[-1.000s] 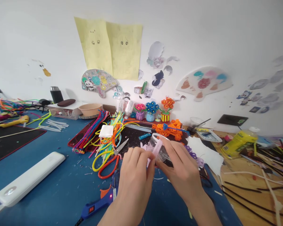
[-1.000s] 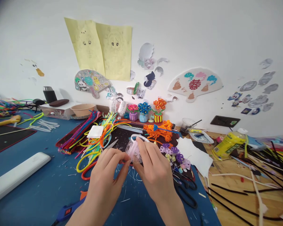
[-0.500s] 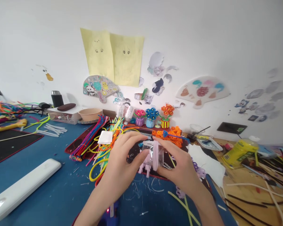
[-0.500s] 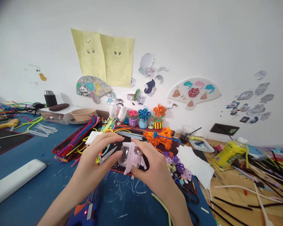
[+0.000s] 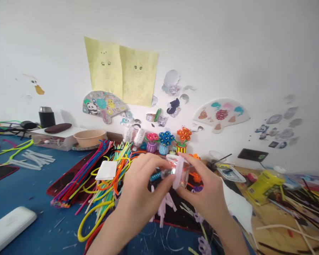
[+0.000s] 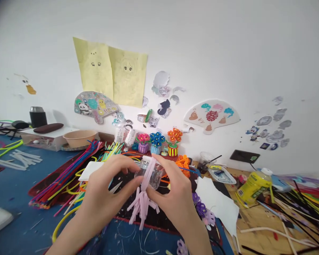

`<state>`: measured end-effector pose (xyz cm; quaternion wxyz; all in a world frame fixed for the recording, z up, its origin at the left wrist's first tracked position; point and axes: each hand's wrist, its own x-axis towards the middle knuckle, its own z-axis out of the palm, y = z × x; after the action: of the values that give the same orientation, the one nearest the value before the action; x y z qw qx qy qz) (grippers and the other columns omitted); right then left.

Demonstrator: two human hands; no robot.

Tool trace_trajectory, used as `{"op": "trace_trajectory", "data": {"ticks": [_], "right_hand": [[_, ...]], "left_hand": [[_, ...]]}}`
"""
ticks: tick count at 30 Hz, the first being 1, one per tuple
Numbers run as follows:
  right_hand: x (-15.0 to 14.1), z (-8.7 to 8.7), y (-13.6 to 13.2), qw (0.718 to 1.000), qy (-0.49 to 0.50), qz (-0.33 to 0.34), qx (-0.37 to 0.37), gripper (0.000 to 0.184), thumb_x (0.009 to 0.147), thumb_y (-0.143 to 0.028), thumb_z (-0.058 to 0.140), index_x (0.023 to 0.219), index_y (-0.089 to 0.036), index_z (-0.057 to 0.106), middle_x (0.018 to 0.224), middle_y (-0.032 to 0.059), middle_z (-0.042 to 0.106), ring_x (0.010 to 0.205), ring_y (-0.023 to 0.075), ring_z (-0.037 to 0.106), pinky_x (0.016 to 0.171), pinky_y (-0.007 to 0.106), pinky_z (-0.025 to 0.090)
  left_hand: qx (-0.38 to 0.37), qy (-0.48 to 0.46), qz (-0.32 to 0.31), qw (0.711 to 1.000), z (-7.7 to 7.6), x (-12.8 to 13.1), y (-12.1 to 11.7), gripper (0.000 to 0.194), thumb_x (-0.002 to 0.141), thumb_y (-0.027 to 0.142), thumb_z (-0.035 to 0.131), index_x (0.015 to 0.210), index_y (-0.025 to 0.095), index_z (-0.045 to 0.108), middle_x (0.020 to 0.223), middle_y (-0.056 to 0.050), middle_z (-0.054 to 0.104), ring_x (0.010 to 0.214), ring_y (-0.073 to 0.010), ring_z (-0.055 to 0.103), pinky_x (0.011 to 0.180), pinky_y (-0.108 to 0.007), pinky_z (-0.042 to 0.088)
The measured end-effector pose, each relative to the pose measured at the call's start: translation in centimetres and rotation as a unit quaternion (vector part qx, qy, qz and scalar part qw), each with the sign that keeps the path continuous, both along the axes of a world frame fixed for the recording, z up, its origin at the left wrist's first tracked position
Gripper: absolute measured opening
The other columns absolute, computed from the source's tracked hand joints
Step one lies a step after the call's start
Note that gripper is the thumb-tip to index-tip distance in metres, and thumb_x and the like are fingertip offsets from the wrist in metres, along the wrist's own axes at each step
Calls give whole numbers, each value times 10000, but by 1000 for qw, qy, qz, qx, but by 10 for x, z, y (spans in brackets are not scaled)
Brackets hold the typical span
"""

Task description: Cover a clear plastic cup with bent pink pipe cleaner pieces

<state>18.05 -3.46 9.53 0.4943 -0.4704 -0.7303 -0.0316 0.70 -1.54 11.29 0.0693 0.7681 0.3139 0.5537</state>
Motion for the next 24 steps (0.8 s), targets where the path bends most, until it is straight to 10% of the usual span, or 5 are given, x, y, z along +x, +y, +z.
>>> {"op": "trace_trajectory", "data": {"ticks": [24], "right_hand": [[11, 13, 2, 988, -66, 1, 142, 376, 829, -247, 665, 1189, -229, 558, 1101, 63, 643, 998, 208, 626, 871, 325, 525]], "left_hand": [[108, 66, 74, 989, 5, 12, -20, 128, 795, 101, 629, 876, 200, 630, 795, -29, 664, 708, -155, 566, 642, -290, 490]]}}
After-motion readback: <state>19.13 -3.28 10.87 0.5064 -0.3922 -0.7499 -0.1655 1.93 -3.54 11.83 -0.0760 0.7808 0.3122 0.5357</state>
